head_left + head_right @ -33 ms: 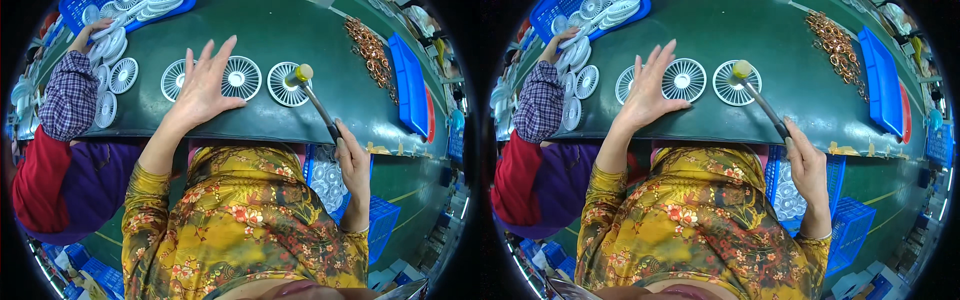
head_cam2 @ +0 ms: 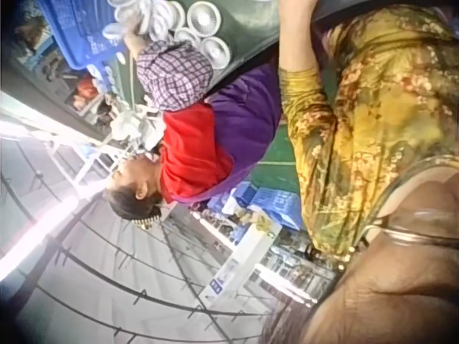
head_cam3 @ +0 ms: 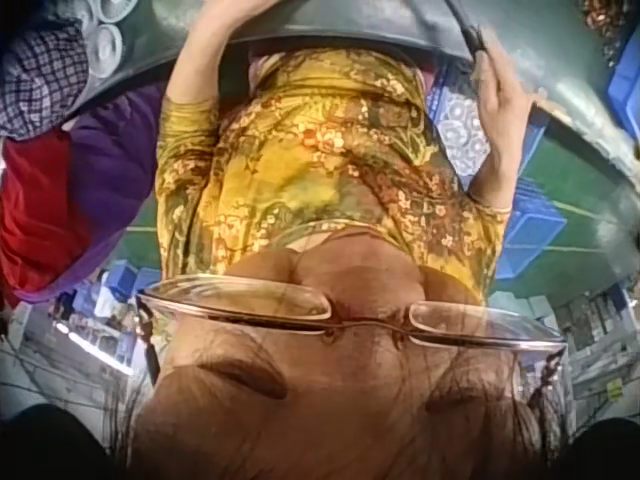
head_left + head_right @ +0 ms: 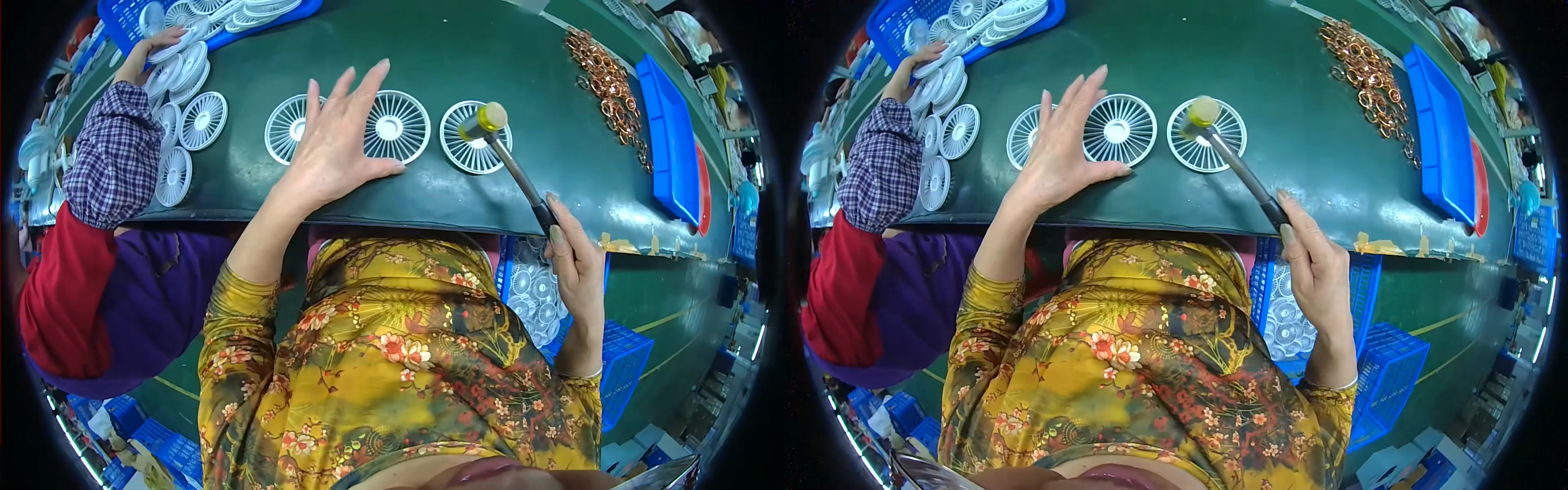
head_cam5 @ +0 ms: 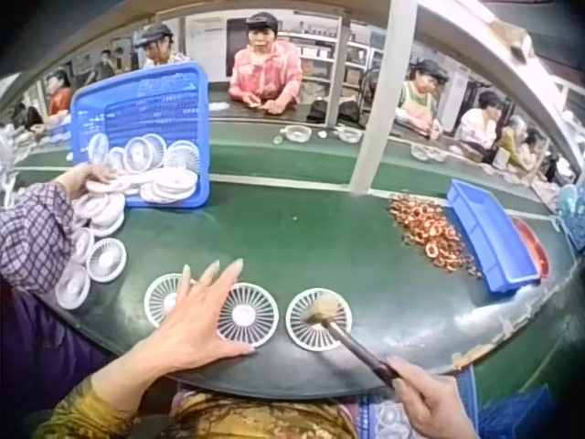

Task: The recorder is seen assembling white plastic fan covers by inserting metal components and using a mallet to secure them at a factory assembly line.

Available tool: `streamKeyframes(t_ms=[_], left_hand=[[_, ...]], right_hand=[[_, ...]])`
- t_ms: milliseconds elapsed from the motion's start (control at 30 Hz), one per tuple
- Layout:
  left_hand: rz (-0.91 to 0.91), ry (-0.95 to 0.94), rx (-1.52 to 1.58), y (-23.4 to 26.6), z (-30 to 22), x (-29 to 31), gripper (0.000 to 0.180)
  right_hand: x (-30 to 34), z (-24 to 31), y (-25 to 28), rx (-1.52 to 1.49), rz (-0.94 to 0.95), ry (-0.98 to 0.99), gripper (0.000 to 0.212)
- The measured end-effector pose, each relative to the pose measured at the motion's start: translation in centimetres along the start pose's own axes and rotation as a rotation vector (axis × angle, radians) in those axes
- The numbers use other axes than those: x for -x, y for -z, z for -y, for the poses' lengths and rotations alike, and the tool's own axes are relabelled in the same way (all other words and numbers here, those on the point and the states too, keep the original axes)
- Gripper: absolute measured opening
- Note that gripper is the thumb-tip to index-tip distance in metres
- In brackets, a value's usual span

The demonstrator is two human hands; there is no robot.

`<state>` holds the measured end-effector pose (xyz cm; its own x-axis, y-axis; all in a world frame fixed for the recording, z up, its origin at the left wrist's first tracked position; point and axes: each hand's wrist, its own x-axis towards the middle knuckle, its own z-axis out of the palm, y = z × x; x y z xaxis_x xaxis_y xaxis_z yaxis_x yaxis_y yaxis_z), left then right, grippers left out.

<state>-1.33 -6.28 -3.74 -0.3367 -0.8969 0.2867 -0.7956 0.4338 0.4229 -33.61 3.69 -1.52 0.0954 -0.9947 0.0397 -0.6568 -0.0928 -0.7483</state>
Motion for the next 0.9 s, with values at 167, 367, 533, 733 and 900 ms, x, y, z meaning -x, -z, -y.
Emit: streamKeyframes(t_ms=[167, 367, 533, 733, 900], left_hand=[[-0.038, 0.019, 0.011, 0.4, -0.2, -0.6, 0.113], [0.049, 0.06, 0.055, 2.1, 0.3, -1.2, 0.117], [-0.064, 0.084, -0.104, 6.4, 4.8, 1.1, 0.119], [0.077, 0.229, 0.161, 6.5, 5.4, 0.0, 0.118], [0.076, 0.238, 0.152, 6.9, 3.7, -1.1, 0.118]], right_hand=[[-1.0, 4.2, 0.2, -0.322, -0.133, 0.204, 0.038], [-5.1, 5.2, -3.8, 0.339, 0.112, 0.193, 0.039], [-5.0, 6.8, -2.5, 0.172, 0.062, 0.077, 0.038], [-7.5, 9.1, -1.1, -0.176, 0.141, 0.109, 0.035], [-9.6, 10.5, -2.3, -0.001, 0.056, 0.526, 0.039]])
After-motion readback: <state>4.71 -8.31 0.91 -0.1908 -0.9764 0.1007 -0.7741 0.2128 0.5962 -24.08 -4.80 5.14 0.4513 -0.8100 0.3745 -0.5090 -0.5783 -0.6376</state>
